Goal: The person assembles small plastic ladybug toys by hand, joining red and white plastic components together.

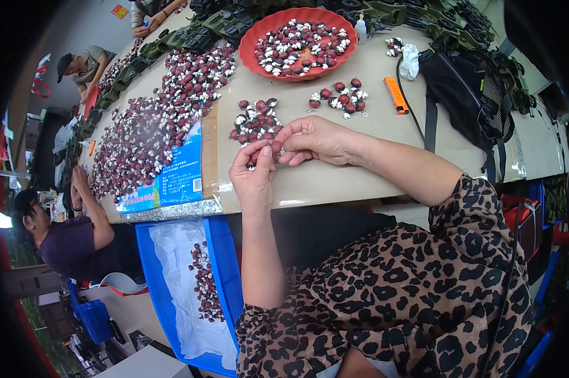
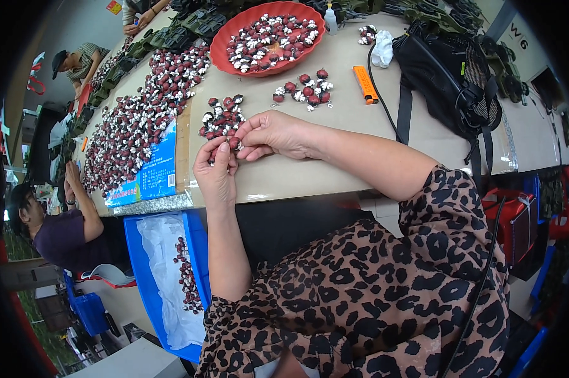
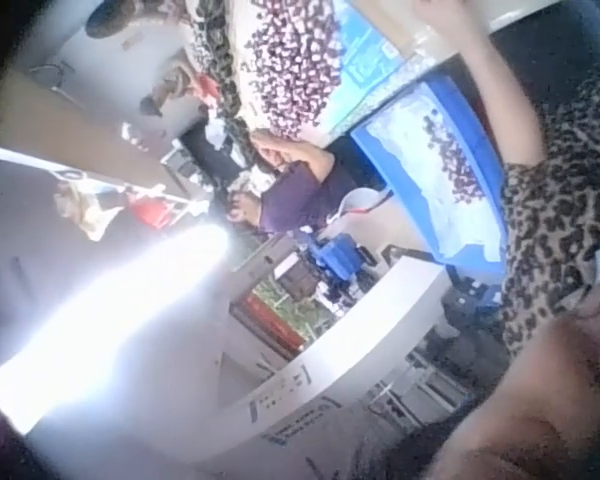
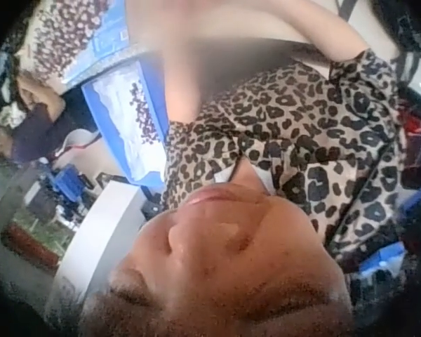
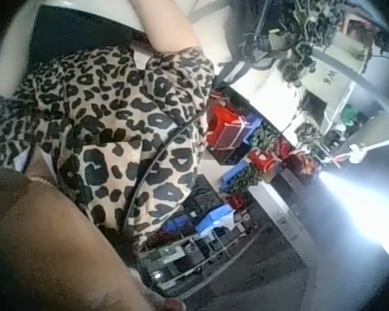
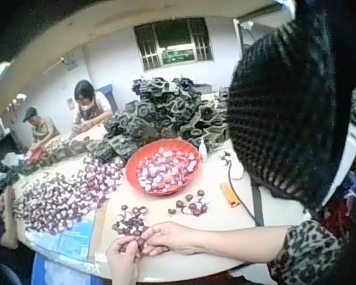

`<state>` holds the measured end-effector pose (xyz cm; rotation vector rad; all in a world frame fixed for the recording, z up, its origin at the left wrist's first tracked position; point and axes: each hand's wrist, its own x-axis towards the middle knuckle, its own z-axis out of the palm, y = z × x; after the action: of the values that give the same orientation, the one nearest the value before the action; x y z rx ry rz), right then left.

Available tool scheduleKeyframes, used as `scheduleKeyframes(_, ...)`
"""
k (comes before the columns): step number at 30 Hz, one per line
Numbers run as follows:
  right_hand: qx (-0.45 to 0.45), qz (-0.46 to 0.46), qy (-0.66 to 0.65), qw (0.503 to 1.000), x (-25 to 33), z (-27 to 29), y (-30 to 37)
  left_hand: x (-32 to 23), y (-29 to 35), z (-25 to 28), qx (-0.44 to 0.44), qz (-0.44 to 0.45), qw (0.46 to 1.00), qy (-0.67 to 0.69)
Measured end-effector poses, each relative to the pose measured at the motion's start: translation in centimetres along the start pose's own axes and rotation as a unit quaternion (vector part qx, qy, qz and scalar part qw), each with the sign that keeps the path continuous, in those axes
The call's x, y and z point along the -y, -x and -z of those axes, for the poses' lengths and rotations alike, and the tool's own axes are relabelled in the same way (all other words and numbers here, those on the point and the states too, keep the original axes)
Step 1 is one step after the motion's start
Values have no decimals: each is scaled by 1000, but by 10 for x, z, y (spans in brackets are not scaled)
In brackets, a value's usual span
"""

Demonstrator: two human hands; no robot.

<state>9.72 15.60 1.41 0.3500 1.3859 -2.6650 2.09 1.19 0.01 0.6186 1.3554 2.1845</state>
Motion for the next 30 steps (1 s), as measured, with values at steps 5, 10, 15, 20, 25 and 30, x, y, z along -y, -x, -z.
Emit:
scheduleKeyframes(5,14,-1,-17,1000,-1,-1,-1,0,0,-1,-21,3,1000,-20)
scheduleKeyframes(10,11,-5,-30,999,1,-1,0,0,0,-4,-28,2,999,-27)
scheduleKeyframes(15,5,-3,-36,999,1,1,0,2,0,-1,-7,5,999,-49)
scheduleKeyframes(20,5,2,-45,999,-1,3,-2,7,-2,3,-17,-15,993,-112)
scheduleKeyframes(25,-3,1,-32,999,0,1,-2,8,0,1,-29,-29,987,-157)
scheduleKeyframes(30,-2,1,-35,999,-1,2,-2,6,0,-3,-23,-56,982,-181)
